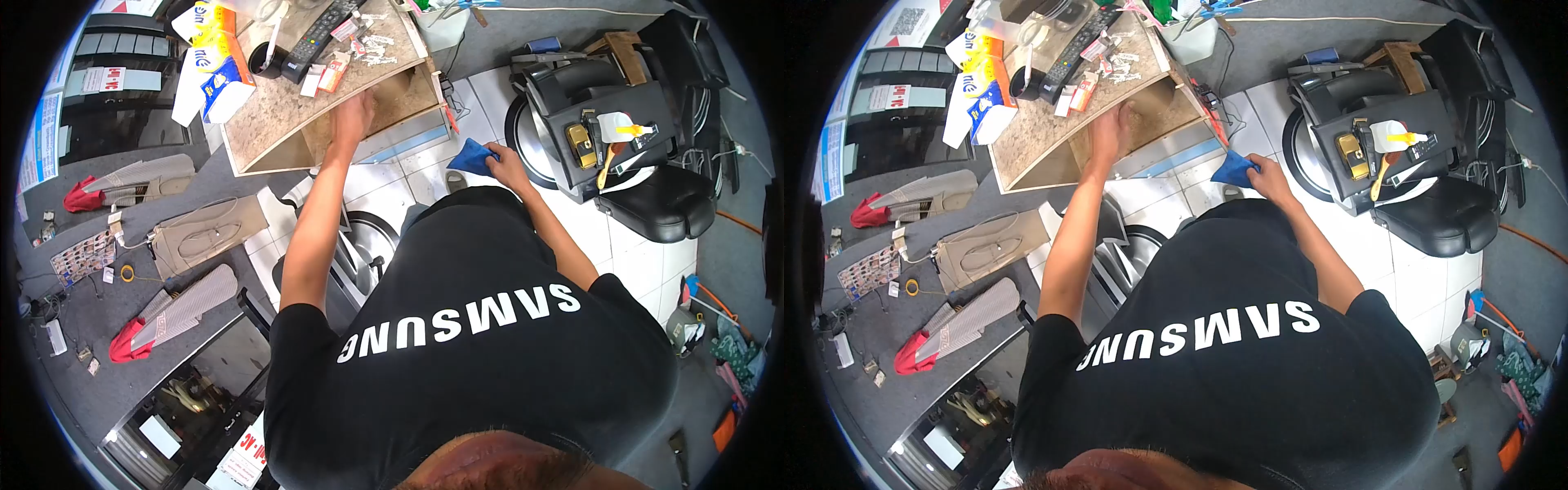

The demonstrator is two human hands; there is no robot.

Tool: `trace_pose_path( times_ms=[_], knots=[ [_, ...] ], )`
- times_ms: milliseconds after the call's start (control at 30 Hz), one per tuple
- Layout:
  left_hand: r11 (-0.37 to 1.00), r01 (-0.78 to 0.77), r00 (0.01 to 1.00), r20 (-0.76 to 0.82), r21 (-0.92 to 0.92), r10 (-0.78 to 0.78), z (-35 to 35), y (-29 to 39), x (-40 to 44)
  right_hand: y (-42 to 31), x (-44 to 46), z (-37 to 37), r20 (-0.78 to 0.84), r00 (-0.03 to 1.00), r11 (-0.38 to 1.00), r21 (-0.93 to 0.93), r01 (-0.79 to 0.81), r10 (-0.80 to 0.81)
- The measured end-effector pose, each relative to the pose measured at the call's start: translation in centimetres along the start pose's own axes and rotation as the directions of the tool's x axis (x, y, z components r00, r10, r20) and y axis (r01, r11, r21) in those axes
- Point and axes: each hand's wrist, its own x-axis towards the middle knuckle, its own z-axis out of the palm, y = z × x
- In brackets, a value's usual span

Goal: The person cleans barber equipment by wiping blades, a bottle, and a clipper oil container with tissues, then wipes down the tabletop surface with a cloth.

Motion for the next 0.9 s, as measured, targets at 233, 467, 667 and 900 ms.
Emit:
trace_pose_path(
  times_ms=[233, 467, 667, 900],
  knots=[
    [0.998, 0.041, 0.996, -0.080, -0.046, -0.045, 10.5, -14.0, -0.8, 0.4, -0.8, -0.2, -0.008, 0.997, 0.974, 0.213, -0.079, 0.082],
    [0.999, 0.053, 0.998, -0.030, -0.007, -0.053, 7.0, -12.2, 1.9, -2.6, -1.0, -1.4, 0.194, 0.952, 0.656, 0.691, -0.305, 0.238],
    [0.984, 0.072, 0.980, -0.196, 0.160, -0.039, 1.9, -0.8, -0.8, -5.2, -0.2, -1.9, 0.255, 0.950, 0.590, 0.745, -0.310, 0.177],
    [-0.456, 0.763, 0.355, 0.887, -0.458, -0.296, 0.2, 12.6, -12.9, -9.7, -0.3, 2.1, 0.066, 0.906, 0.904, 0.133, 0.407, -0.418]
  ],
)
